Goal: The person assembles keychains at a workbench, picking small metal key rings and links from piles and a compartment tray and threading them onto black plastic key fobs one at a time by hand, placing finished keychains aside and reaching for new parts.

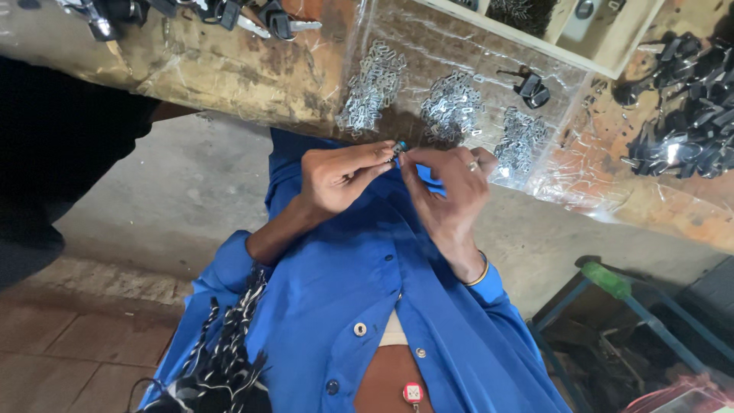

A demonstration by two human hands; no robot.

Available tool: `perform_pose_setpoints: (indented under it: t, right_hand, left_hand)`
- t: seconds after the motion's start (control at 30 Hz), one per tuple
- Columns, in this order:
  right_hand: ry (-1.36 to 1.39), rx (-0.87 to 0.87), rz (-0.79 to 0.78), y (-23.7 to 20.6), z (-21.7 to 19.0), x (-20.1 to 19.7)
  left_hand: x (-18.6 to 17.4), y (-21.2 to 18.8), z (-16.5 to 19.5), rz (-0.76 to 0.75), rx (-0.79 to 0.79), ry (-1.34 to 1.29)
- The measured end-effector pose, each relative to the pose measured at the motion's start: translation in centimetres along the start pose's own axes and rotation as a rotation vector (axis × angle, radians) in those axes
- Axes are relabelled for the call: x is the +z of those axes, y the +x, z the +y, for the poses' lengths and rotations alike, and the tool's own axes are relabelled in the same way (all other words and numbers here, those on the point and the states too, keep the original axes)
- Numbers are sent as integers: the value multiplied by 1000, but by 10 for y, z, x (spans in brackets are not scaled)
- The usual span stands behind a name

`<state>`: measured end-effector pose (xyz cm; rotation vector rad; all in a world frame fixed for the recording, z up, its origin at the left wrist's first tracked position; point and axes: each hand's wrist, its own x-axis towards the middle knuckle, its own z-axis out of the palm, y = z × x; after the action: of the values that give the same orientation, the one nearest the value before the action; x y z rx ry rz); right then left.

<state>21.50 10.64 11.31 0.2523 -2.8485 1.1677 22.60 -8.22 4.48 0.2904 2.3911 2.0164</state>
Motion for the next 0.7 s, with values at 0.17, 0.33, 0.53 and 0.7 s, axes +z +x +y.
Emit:
perform_pose_setpoints:
  t: [0.17, 0.33, 0.53, 0.7]
  right_hand:
    - [-178, -101, -99, 17, -7, 0]
    - [-313, -218, -84, 21, -16, 6]
    - [-46, -194, -86, 4, 3, 1]
    - [88, -54, 37, -10, 14, -3]
  left_hand:
    - [-24, -7, 3, 91, -109, -131]
    - [-44, -10, 4, 159, -178, -225]
    - [-36, -10, 2, 101, -142, -268]
    - [-6, -7, -2, 3, -90, -288]
